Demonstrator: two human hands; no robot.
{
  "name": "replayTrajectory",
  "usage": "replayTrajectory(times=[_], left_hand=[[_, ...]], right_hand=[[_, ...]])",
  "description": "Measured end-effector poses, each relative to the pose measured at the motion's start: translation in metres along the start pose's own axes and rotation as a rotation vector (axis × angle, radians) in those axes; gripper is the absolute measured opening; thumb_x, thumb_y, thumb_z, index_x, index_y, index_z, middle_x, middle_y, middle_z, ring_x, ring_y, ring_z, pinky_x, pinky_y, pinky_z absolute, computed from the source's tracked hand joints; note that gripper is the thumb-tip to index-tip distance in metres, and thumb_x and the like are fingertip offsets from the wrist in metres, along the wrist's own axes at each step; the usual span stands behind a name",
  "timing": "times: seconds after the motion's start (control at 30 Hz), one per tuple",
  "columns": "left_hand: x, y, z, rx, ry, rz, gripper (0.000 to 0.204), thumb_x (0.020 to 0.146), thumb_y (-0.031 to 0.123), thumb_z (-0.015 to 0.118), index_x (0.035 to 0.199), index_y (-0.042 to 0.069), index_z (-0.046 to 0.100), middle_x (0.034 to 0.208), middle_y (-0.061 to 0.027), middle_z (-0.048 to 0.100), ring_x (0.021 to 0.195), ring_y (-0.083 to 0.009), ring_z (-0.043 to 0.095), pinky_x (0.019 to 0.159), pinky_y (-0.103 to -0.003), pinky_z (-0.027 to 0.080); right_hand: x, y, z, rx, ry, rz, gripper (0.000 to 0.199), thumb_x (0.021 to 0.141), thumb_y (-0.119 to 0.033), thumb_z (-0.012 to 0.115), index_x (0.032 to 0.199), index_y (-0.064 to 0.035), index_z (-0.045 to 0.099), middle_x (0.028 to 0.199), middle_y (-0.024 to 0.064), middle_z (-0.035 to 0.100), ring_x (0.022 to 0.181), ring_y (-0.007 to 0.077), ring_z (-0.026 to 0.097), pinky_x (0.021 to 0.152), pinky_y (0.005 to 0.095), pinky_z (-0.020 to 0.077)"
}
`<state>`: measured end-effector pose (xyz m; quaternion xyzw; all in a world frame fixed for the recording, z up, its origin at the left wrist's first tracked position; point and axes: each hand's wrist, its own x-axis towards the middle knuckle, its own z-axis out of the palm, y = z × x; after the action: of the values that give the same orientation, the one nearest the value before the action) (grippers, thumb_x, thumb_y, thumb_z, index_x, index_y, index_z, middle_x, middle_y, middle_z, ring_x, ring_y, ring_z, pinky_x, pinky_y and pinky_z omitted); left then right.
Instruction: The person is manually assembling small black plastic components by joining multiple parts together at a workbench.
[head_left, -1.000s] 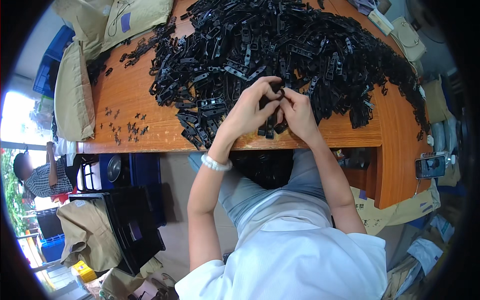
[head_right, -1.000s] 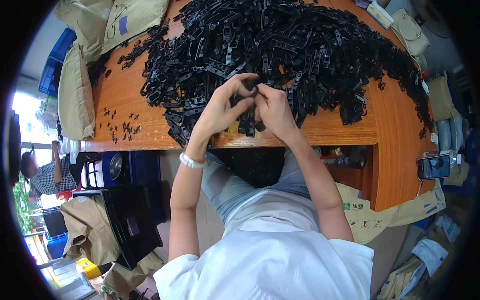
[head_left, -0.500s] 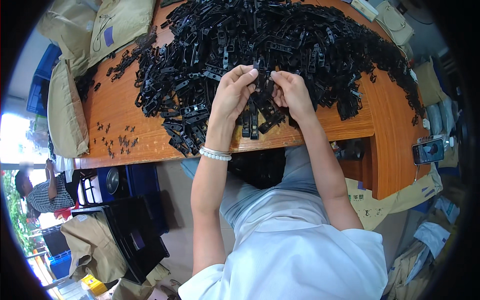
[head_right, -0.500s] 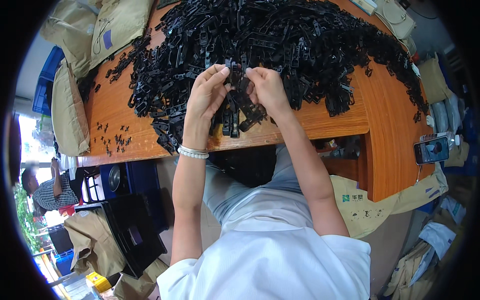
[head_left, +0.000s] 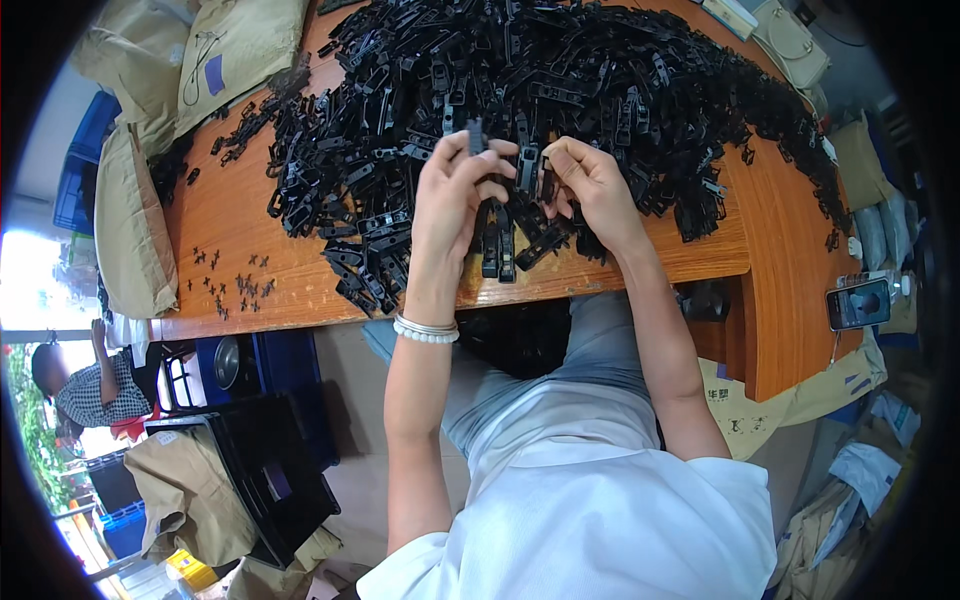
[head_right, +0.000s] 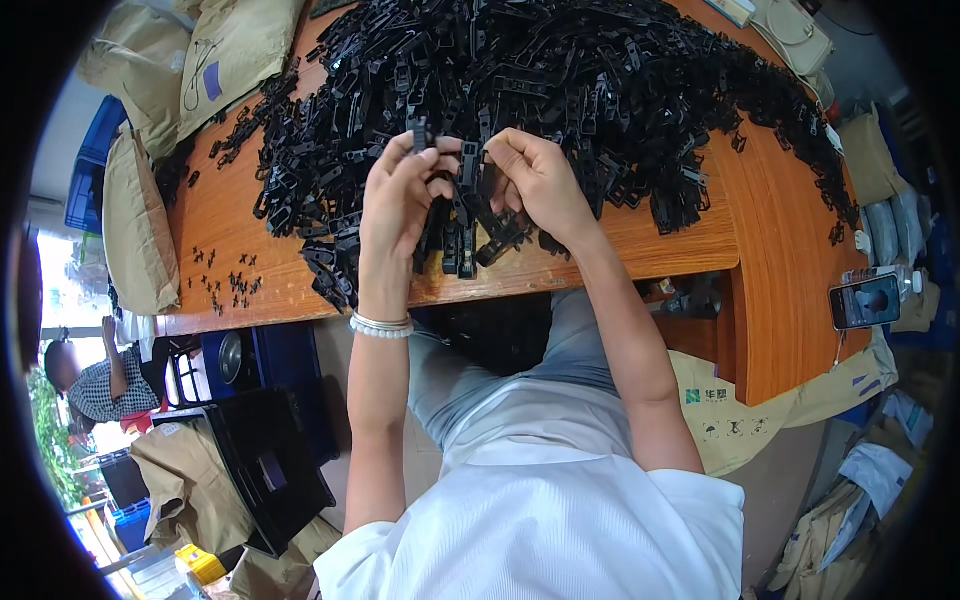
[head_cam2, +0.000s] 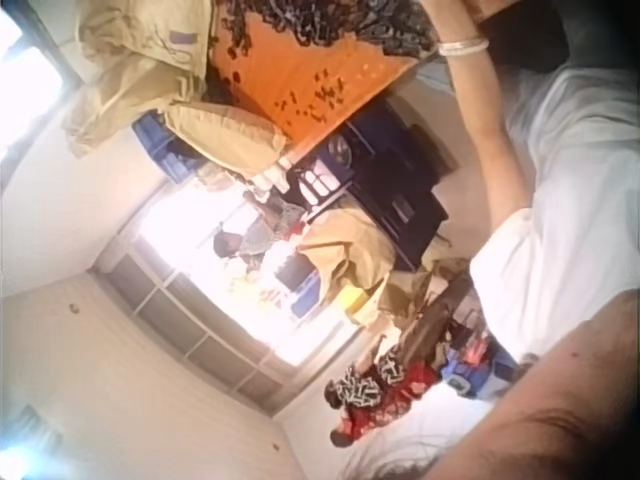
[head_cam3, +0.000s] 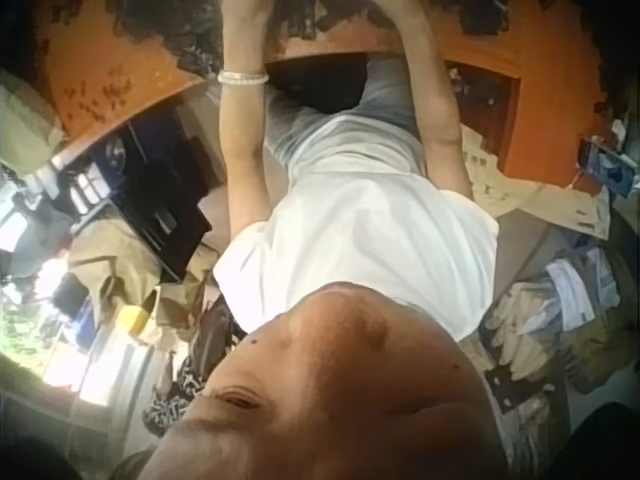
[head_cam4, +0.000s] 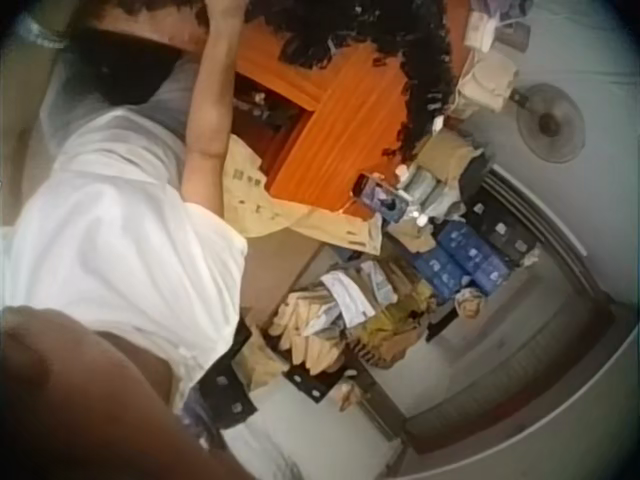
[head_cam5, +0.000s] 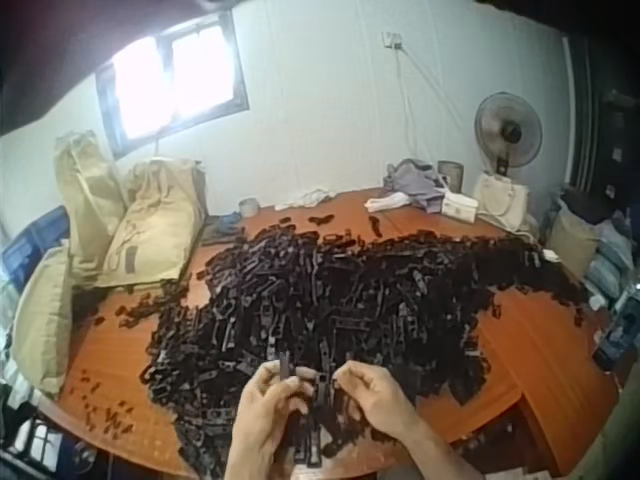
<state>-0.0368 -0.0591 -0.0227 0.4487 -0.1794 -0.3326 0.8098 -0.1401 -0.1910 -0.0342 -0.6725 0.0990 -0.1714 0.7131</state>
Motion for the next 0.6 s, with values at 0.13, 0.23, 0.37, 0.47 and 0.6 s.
replayTrajectory(times=[0.13,0.23,0.37,0.47,0.6], left_hand=[[-0.003,-0.001,0.005,0.254,-0.121,-0.068,0.011,0.078,-0.002,0.059,0.086,0.0,0.052,0.075,-0.0069,0.06,0.06,-0.0101,0.057,0.049,-0.017,0.042],[0.001,-0.004,0.003,0.075,-0.116,-0.127,0.01,0.078,-0.002,0.06,0.085,0.001,0.052,0.069,-0.0049,0.058,0.058,-0.01,0.057,0.048,-0.019,0.044],[0.004,-0.015,0.001,-0.113,-0.059,-0.199,0.008,0.08,-0.001,0.059,0.084,-0.001,0.052,0.067,-0.0061,0.056,0.059,-0.0116,0.058,0.051,-0.022,0.05],[0.0,-0.016,0.01,0.108,0.06,-0.161,0.009,0.081,0.002,0.059,0.085,-0.004,0.055,0.069,-0.0075,0.058,0.06,-0.0125,0.059,0.055,-0.023,0.053],[0.006,-0.018,0.007,0.326,0.111,-0.008,0.013,0.081,0.006,0.061,0.085,-0.006,0.059,0.072,-0.0076,0.06,0.062,-0.0124,0.059,0.056,-0.024,0.051]], right_hand=[[0.0,0.004,-0.002,0.062,0.006,-0.004,0.027,0.093,-0.025,0.045,0.083,-0.0028,0.056,0.066,0.0011,0.054,0.051,0.0073,0.052,0.043,0.0168,0.0348],[-0.002,0.009,-0.003,0.071,-0.003,-0.09,0.025,0.093,-0.023,0.045,0.083,-0.0025,0.056,0.065,0.0003,0.053,0.051,0.0063,0.05,0.043,0.0167,0.0337],[-0.004,0.01,0.003,-0.081,0.119,-0.341,0.023,0.093,-0.021,0.046,0.085,-0.0023,0.057,0.064,-0.0005,0.051,0.05,0.0052,0.047,0.044,0.0169,0.0324],[-0.005,0.001,0.0,0.003,0.258,-0.468,0.021,0.093,-0.018,0.047,0.087,-0.0017,0.058,0.061,-0.0008,0.049,0.049,0.0044,0.044,0.044,0.0168,0.0312],[-0.017,-0.001,-0.014,0.058,0.3,-0.178,0.02,0.092,-0.016,0.047,0.088,0.0005,0.058,0.059,0.0026,0.052,0.045,0.0077,0.048,0.042,0.0172,0.0333]])
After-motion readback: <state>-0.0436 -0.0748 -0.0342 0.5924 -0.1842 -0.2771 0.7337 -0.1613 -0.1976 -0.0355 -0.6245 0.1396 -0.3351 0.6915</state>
